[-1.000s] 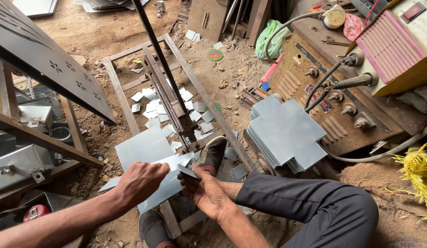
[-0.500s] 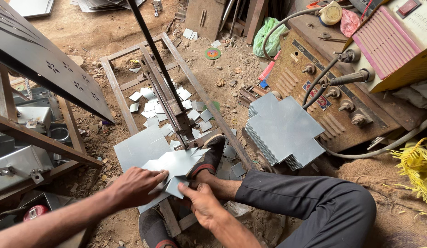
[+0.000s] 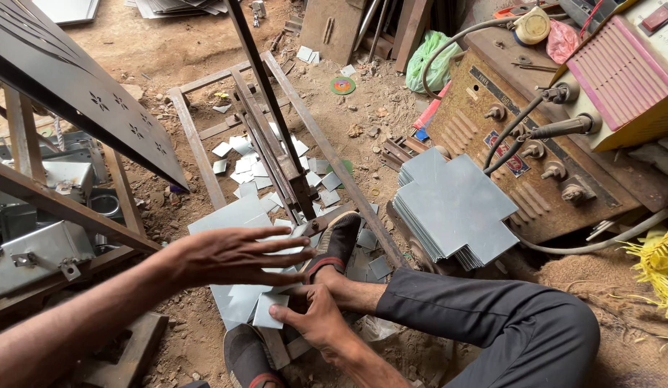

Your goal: The person aligns metal sheets with a lever shear and pulls the handle down to cut them, handling the items one at a time and placing the processed pieces in a stack.

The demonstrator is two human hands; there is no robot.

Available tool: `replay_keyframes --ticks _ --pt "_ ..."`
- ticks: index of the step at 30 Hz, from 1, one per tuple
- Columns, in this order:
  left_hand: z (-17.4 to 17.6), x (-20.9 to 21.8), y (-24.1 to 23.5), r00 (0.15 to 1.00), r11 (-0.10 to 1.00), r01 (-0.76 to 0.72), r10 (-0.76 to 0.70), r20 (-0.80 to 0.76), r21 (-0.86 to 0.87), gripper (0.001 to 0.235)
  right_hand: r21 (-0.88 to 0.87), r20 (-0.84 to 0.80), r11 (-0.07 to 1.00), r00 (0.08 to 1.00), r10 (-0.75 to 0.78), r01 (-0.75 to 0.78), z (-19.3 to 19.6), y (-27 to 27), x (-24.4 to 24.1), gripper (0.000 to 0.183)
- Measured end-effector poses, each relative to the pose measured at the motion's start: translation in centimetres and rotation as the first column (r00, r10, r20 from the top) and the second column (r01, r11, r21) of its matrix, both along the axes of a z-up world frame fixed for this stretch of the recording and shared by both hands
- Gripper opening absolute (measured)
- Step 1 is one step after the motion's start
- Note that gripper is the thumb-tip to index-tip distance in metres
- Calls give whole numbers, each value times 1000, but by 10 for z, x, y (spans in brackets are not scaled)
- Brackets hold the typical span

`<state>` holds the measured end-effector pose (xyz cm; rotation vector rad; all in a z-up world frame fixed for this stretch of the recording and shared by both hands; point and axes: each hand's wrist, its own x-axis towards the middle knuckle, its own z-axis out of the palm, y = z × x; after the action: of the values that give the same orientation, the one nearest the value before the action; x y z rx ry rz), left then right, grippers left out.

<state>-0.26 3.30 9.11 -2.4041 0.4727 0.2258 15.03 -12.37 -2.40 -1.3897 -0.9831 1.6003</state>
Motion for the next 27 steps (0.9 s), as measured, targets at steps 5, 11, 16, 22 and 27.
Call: replay_keyframes --ticks 5,11,16,22,27 --pt "-3 14 -16 964 993 -56 27 -263 -103 67 64 166 992 981 100 -112 1 4 8 39" --pt "-18 -1 -11 869 914 -353 241 -432 -200 12 67 106 983 981 163 -170 22 2 6 38" --pt "-19 -8 -12 851 878 -430 317 -419 -210 17 11 228 1000 973 -18 16 30 6 20 37" --pt "-19 6 -15 877 855 -451 370 -307 -255 19 218 308 976 949 -61 -8 39 17 39 48" --pt "-34 -2 0 976 877 -185 218 24 -443 13 378 365 925 914 -177 28 43 17 32 36"
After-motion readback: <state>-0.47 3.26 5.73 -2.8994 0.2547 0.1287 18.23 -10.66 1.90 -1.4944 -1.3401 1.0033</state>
